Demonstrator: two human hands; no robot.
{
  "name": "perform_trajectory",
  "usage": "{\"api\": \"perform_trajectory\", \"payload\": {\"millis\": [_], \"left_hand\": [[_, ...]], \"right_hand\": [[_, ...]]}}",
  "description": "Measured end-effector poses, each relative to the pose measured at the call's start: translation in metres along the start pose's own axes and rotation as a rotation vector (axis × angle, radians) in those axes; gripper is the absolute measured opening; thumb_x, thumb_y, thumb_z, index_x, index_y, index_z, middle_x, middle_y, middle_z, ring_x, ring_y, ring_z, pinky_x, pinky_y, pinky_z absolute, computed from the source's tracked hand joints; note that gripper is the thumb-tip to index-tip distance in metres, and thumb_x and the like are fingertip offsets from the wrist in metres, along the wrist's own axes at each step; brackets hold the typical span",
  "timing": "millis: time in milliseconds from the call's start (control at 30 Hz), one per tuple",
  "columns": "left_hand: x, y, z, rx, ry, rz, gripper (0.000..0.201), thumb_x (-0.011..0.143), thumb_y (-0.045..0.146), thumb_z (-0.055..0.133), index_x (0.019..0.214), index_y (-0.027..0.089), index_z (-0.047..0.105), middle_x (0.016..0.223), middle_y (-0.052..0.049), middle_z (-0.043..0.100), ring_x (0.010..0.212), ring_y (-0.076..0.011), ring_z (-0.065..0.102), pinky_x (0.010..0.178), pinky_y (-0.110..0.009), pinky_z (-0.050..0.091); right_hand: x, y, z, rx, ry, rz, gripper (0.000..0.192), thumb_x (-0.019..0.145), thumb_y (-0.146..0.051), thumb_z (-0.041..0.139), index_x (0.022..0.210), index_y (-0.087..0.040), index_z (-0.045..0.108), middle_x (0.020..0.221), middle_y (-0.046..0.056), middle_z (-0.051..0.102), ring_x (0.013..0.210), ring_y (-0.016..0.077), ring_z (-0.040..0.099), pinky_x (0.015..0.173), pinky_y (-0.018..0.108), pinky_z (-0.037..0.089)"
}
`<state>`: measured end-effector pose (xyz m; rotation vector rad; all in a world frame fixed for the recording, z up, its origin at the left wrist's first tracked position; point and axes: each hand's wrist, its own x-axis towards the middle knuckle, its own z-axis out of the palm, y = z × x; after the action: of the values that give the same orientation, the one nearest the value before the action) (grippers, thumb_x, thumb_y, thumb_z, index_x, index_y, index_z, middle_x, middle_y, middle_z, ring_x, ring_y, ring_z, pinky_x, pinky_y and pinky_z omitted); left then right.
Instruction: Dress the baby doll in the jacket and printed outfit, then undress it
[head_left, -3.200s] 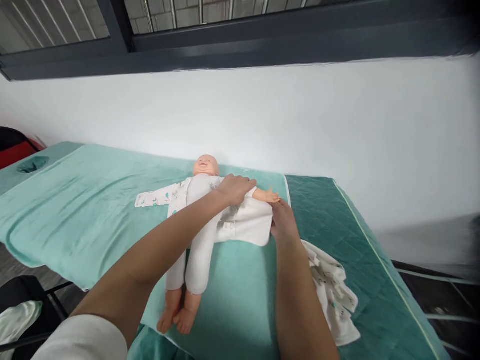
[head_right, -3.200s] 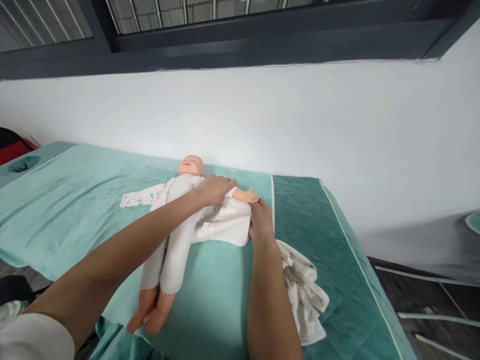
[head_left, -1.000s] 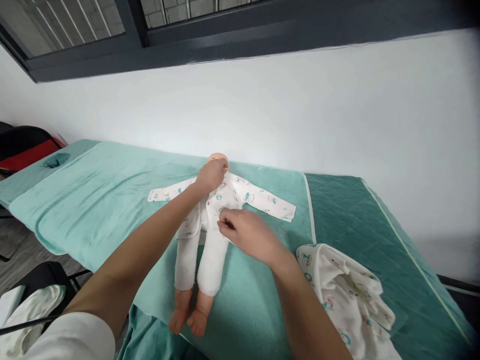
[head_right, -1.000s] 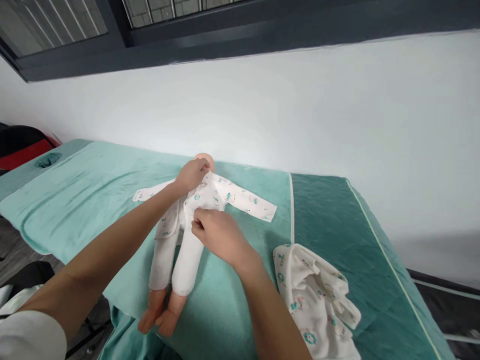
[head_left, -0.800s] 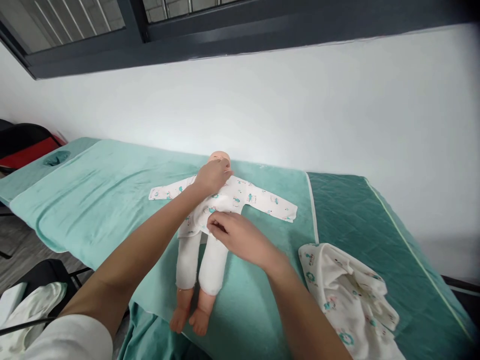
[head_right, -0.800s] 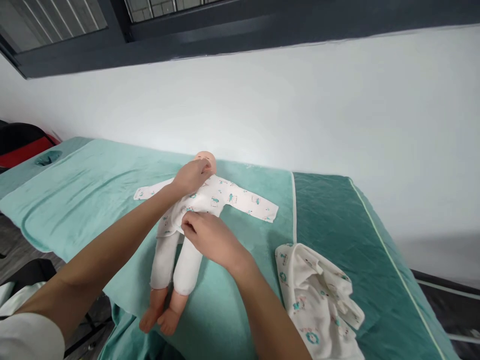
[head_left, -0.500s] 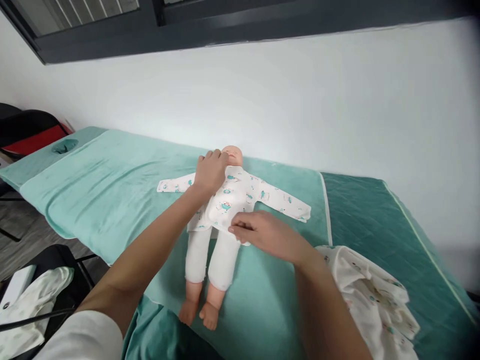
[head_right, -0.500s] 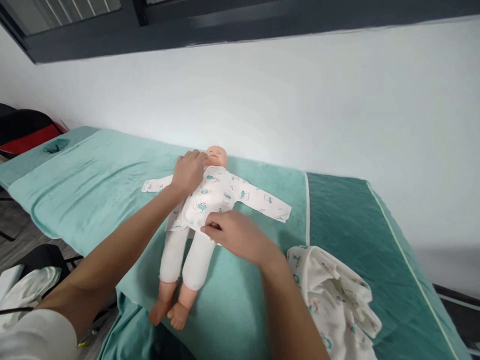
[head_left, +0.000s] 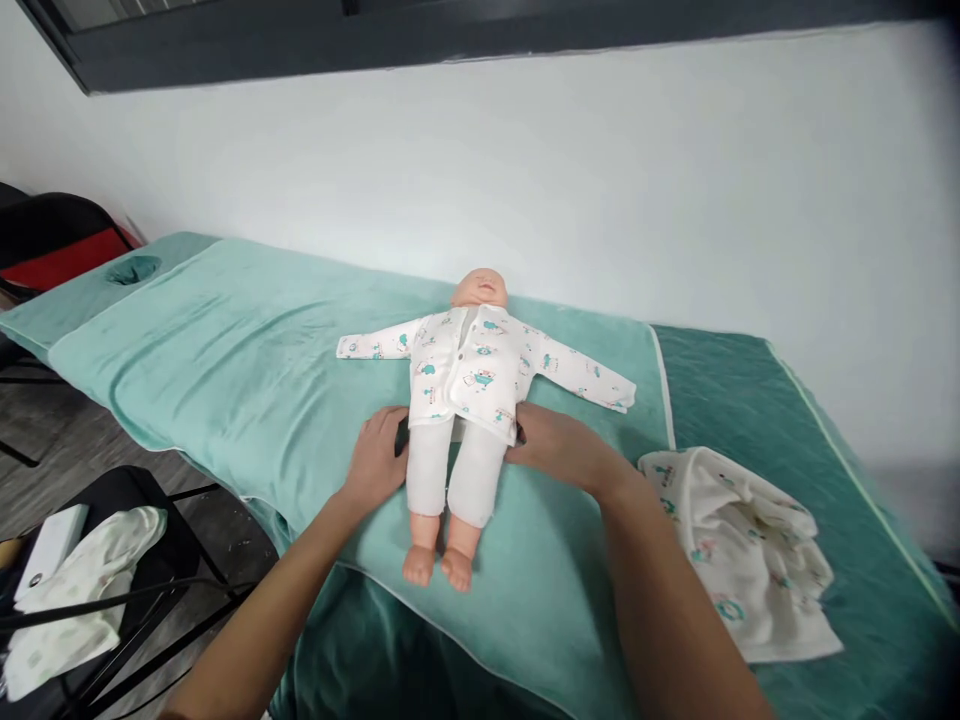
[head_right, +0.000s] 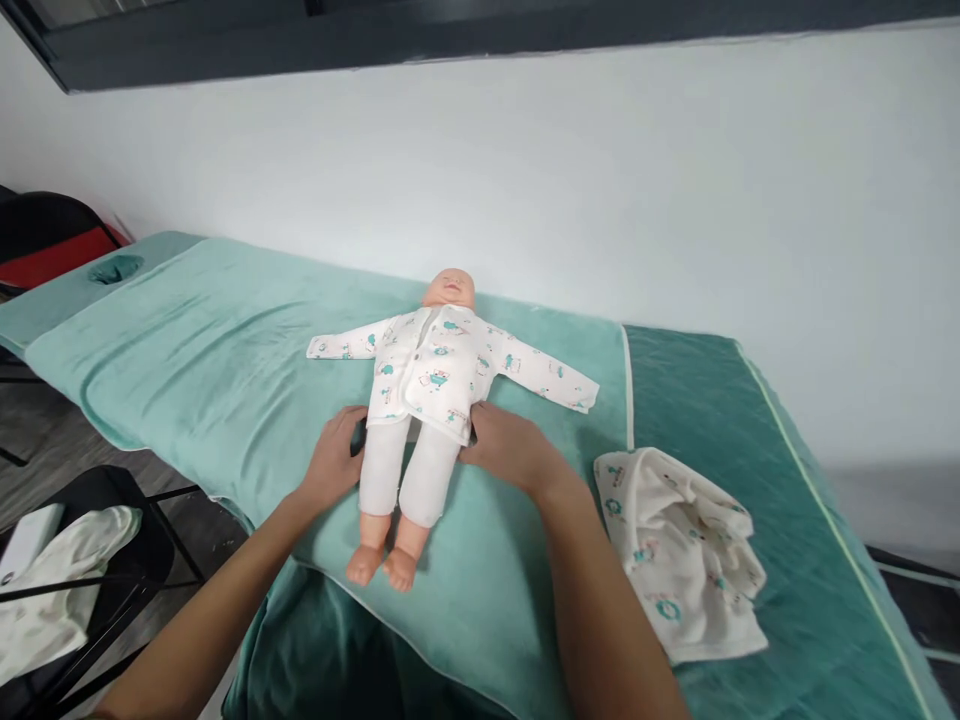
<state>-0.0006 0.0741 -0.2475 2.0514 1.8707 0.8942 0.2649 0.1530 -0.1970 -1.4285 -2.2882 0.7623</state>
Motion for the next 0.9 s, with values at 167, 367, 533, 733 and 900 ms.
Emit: {"api": "perform_trajectory", "payload": {"millis": [167,367,533,733,900], "left_hand": [[-0.001,0.002,0.0,0.035,0.0,0.004,0.028,0.086,0.023,0.058,0.114,0.022,0.059,0.131,-0.006,0.061,0.12,-0.0232,0.055,0.1,-0.038,0.042],[0.011,0.014,0.005,0.157,0.011,0.005,0.02,0.091,0.023,0.051,0.107,0.022,0.064,0.126,-0.006,0.065,0.113,-0.0255,0.057,0.094,-0.041,0.041],[0.007,0.015,0.005,0.125,0.048,0.001,0.019,0.094,0.025,0.047,0.098,0.021,0.065,0.122,-0.008,0.066,0.111,-0.0248,0.058,0.094,-0.039,0.042],[-0.002,0.009,0.002,0.152,0.122,-0.07,0.013,0.094,0.027,0.049,0.095,0.023,0.06,0.114,-0.007,0.068,0.108,-0.0245,0.058,0.093,-0.039,0.041],[0.006,0.014,0.008,0.295,0.106,-0.108,0.016,0.093,0.03,0.051,0.103,0.021,0.06,0.117,-0.01,0.066,0.108,-0.0284,0.056,0.091,-0.042,0.039]], "right_hand": [[-0.02,0.012,0.039,0.009,0.189,0.059,0.023,0.088,-0.033,0.047,0.097,-0.018,0.062,0.096,0.007,0.069,0.084,0.0216,0.059,0.073,0.03,0.039],[-0.029,0.005,0.055,-0.079,0.325,0.229,0.035,0.094,-0.034,0.038,0.075,-0.018,0.064,0.08,0.009,0.07,0.071,0.02,0.056,0.062,0.029,0.028],[-0.035,-0.003,0.055,-0.135,0.323,0.329,0.044,0.095,-0.04,0.04,0.069,-0.019,0.067,0.074,0.01,0.07,0.066,0.019,0.054,0.058,0.03,0.022],[-0.046,0.001,0.06,-0.192,0.423,0.424,0.031,0.094,-0.039,0.045,0.087,-0.019,0.068,0.085,0.01,0.07,0.073,0.0203,0.056,0.059,0.029,0.023],[-0.041,-0.001,0.064,-0.142,0.449,0.374,0.025,0.092,-0.032,0.045,0.108,-0.02,0.06,0.097,0.007,0.069,0.082,0.0208,0.058,0.063,0.028,0.028]]}}
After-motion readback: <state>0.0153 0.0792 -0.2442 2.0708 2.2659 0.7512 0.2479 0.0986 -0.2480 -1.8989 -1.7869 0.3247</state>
